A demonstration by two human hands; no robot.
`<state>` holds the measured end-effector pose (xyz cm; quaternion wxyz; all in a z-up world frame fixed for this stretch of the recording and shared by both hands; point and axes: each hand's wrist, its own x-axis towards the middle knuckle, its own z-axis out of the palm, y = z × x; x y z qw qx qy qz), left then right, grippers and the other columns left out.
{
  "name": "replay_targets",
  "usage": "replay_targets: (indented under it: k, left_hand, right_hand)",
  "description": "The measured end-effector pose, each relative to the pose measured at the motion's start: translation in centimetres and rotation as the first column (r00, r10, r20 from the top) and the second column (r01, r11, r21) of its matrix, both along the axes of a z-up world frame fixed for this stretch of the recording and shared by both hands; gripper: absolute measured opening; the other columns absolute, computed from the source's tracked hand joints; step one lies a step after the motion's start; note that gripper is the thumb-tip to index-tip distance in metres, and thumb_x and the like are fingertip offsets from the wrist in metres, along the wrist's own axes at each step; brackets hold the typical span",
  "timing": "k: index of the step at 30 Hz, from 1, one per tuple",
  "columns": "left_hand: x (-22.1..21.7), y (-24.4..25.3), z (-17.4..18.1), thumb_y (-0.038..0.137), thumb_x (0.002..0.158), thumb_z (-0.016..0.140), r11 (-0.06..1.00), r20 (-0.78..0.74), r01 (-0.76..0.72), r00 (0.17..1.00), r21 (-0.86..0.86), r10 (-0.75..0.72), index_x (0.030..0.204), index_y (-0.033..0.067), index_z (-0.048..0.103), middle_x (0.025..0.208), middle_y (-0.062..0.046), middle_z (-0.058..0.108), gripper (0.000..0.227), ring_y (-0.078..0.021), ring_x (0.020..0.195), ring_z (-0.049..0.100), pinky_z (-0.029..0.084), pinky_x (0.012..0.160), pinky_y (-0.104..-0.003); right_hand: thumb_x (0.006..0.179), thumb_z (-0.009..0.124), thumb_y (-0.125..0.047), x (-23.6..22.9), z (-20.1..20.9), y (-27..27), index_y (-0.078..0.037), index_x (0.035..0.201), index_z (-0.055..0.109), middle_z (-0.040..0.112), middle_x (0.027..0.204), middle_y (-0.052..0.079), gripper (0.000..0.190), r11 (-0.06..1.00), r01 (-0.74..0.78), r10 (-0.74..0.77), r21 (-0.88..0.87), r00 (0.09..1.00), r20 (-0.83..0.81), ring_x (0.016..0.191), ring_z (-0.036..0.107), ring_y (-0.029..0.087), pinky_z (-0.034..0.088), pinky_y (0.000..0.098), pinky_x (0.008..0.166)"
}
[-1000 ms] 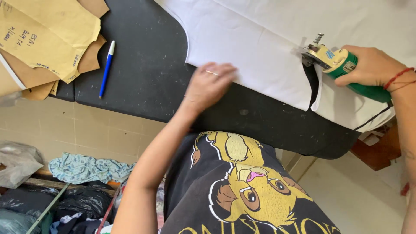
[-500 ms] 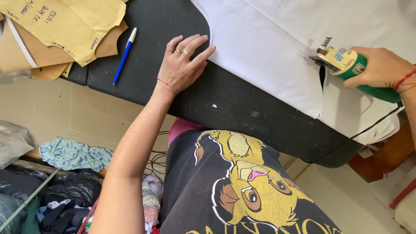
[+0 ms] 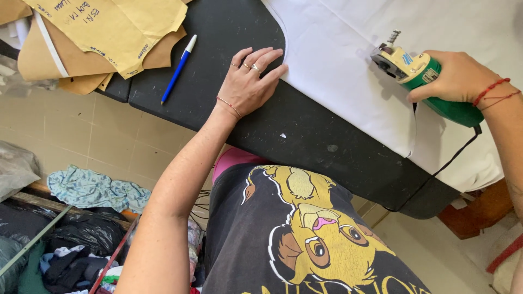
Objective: The person lays a brown paper pattern on a white fabric sheet and traces its outline with a blue pen. They then use a green electric rotary cutter to cut the fabric along the traced lines. After cutting, the person removes the cut piece and repeats the process with another pattern, later using a roll of tape and the pen to mark a curved line on the fabric.
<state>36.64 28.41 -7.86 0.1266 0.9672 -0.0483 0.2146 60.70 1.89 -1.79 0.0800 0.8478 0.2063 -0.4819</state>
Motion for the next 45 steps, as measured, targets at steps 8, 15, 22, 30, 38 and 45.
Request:
replay_targets:
  k: [8,15,22,30,38,45]
  left_hand:
    - [0.0,0.1,-0.3,0.015,0.084,0.060,0.999,0.071,-0.038,0.997,0.002,0.038,0.090,0.0220,0.059,0.111,0.000,0.052,0.009,-0.0146,0.099,0.054,0.034,0.088,-0.031]
    - [0.0,0.4,-0.1,0.015,0.083,0.057,0.999,0.091,-0.045,0.995,-0.006,0.045,0.090,0.0214,0.057,0.109,0.000,0.053,0.010,-0.0140,0.098,0.054,0.035,0.087,-0.030]
    - [-0.1,0.3,-0.2,0.015,0.082,0.056,0.999,0.114,-0.055,0.992,-0.001,0.054,0.089,0.0213,0.055,0.107,0.001,0.053,0.009,-0.0128,0.097,0.053,0.036,0.085,-0.030]
    - [-0.2,0.3,-1.0,0.015,0.082,0.055,0.999,0.089,-0.037,0.995,-0.031,0.040,0.092,0.0217,0.055,0.109,0.000,0.053,0.013,-0.0138,0.099,0.053,0.034,0.088,-0.032]
    - [-0.3,0.4,-0.8,0.014,0.081,0.055,0.999,0.094,-0.027,0.995,-0.035,0.031,0.092,0.0215,0.055,0.108,0.000,0.053,0.013,-0.0135,0.099,0.054,0.034,0.087,-0.032]
    - [-0.3,0.4,-0.8,0.014,0.080,0.054,0.999,0.100,-0.040,0.994,-0.020,0.042,0.091,0.0217,0.056,0.108,0.000,0.053,0.013,-0.0130,0.099,0.053,0.033,0.088,-0.031]
  right_hand:
    - [0.057,0.072,-0.030,-0.4,0.1,3.7,-0.009,0.099,0.058,0.060,0.087,0.014,0.049,0.999,0.019,-0.019,0.050,1.000,0.012,0.075,0.053,0.029,0.040,0.0383,0.057]
    - [0.050,0.072,-0.025,3.0,-1.2,3.7,-0.015,0.113,0.053,0.060,0.099,0.018,0.066,0.966,-0.240,0.248,-0.097,0.965,0.083,0.081,0.057,0.034,0.044,0.0407,0.064]
    - [0.051,0.070,-0.030,4.1,-1.9,6.0,-0.024,0.127,0.049,0.066,0.095,0.011,0.079,0.880,-0.454,0.465,-0.142,0.883,0.058,0.083,0.058,0.029,0.045,0.0358,0.066]
    - [0.051,0.069,-0.031,2.9,-1.0,7.9,-0.026,0.114,0.056,0.066,0.091,0.010,0.064,0.869,-0.467,0.476,-0.164,0.879,0.021,0.081,0.059,0.029,0.044,0.0367,0.066]
    - [0.053,0.069,-0.028,-0.7,1.7,9.4,-0.022,0.111,0.058,0.062,0.093,0.013,0.059,0.967,-0.214,0.223,-0.140,0.974,0.049,0.079,0.056,0.031,0.044,0.0428,0.058]
    - [0.055,0.071,-0.025,-2.4,2.2,10.2,-0.012,0.100,0.060,0.061,0.089,0.014,0.049,1.000,-0.003,0.003,-0.001,1.000,-0.013,0.076,0.055,0.029,0.042,0.0385,0.059]
